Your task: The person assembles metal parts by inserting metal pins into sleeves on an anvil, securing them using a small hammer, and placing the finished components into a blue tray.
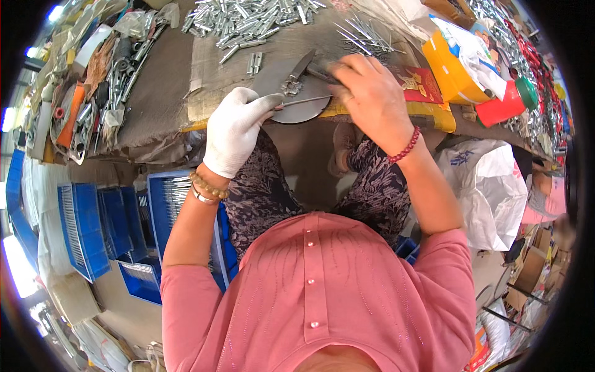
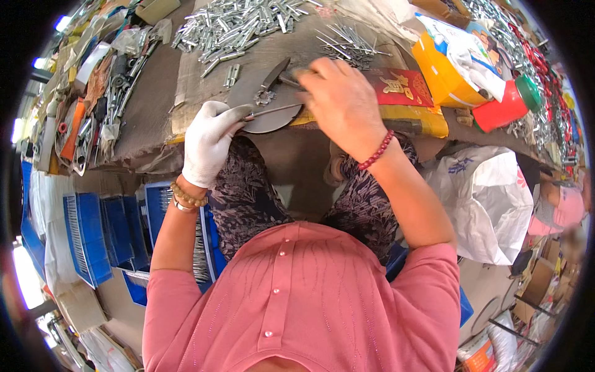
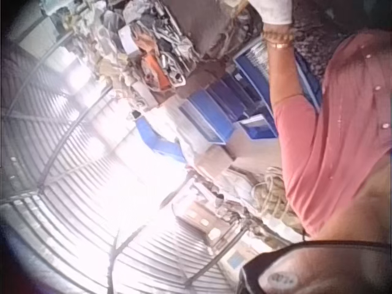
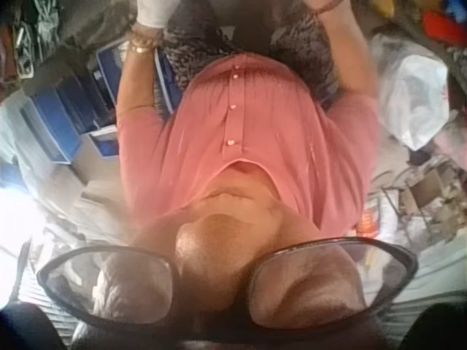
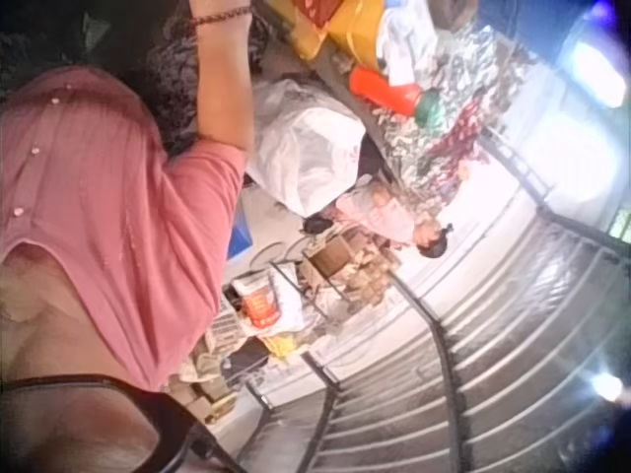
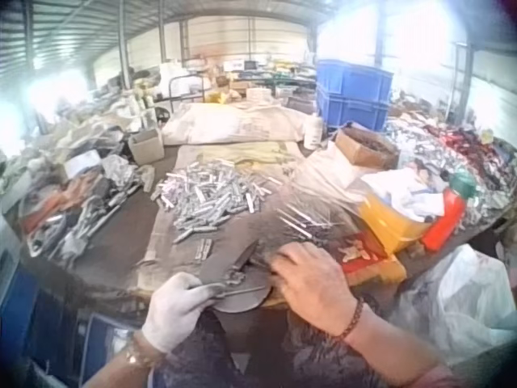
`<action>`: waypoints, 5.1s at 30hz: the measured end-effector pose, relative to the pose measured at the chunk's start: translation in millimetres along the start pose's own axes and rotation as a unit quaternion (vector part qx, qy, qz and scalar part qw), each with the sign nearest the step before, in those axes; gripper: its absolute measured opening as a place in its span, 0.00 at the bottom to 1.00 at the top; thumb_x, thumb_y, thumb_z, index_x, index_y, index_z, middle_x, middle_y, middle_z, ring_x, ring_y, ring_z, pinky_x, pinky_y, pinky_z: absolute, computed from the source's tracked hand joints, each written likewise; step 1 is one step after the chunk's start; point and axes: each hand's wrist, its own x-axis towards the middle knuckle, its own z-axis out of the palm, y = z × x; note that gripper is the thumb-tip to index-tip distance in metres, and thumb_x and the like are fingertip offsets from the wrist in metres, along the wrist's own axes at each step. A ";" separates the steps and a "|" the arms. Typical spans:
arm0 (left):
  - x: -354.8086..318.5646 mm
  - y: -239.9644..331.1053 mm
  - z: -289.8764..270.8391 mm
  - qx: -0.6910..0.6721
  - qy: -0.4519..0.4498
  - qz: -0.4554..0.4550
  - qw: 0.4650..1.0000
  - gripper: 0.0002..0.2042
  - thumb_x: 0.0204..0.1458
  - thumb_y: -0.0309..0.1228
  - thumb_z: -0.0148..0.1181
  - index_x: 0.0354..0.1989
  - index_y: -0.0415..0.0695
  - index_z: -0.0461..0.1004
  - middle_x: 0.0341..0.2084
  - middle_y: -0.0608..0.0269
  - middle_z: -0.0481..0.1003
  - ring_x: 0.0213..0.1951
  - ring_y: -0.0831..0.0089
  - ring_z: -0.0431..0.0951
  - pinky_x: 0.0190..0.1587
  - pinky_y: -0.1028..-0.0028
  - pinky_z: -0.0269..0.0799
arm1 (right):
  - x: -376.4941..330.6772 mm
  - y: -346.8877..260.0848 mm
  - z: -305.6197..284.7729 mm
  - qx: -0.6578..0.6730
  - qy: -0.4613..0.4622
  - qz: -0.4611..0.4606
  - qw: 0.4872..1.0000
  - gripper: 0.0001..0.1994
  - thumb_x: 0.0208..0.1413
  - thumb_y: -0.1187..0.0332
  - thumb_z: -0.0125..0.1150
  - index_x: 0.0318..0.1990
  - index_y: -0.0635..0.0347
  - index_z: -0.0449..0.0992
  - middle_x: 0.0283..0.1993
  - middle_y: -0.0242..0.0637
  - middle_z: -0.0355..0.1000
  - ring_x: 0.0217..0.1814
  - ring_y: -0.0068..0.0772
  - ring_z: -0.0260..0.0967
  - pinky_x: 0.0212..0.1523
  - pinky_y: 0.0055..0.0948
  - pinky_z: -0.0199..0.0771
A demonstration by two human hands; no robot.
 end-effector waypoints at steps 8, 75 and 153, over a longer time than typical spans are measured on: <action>-0.9 -7.0 -2.3 -0.087 -0.005 -0.055 0.995 0.07 0.52 0.24 0.70 0.40 0.42 0.85 0.33 0.58 0.76 0.38 0.59 0.79 0.43 0.66 0.74 | -9.2 -2.6 2.1 0.070 0.031 0.081 0.994 0.14 0.55 0.75 0.65 0.50 0.59 0.81 0.45 0.41 0.72 0.44 0.48 0.75 0.44 0.44 0.77; -344.6 -117.7 -13.8 -0.154 0.375 -0.682 0.608 0.29 0.54 0.29 0.72 0.63 0.34 0.72 0.47 0.46 0.82 0.44 0.66 0.84 0.50 0.72 0.79 | -33.4 -9.3 33.0 0.463 -0.066 0.312 0.827 0.16 0.71 0.69 0.60 0.62 0.62 0.74 0.44 0.34 0.77 0.39 0.20 0.74 0.40 0.21 0.76; 14.2 9.0 -9.7 -0.042 -0.014 -0.084 0.996 0.06 0.52 0.31 0.71 0.37 0.45 0.84 0.35 0.56 0.77 0.42 0.54 0.78 0.46 0.61 0.75 | 10.3 -28.4 13.8 0.001 0.010 -0.033 0.999 0.06 0.47 0.73 0.69 0.33 0.56 0.80 0.35 0.34 0.71 0.42 0.40 0.74 0.45 0.40 0.75</action>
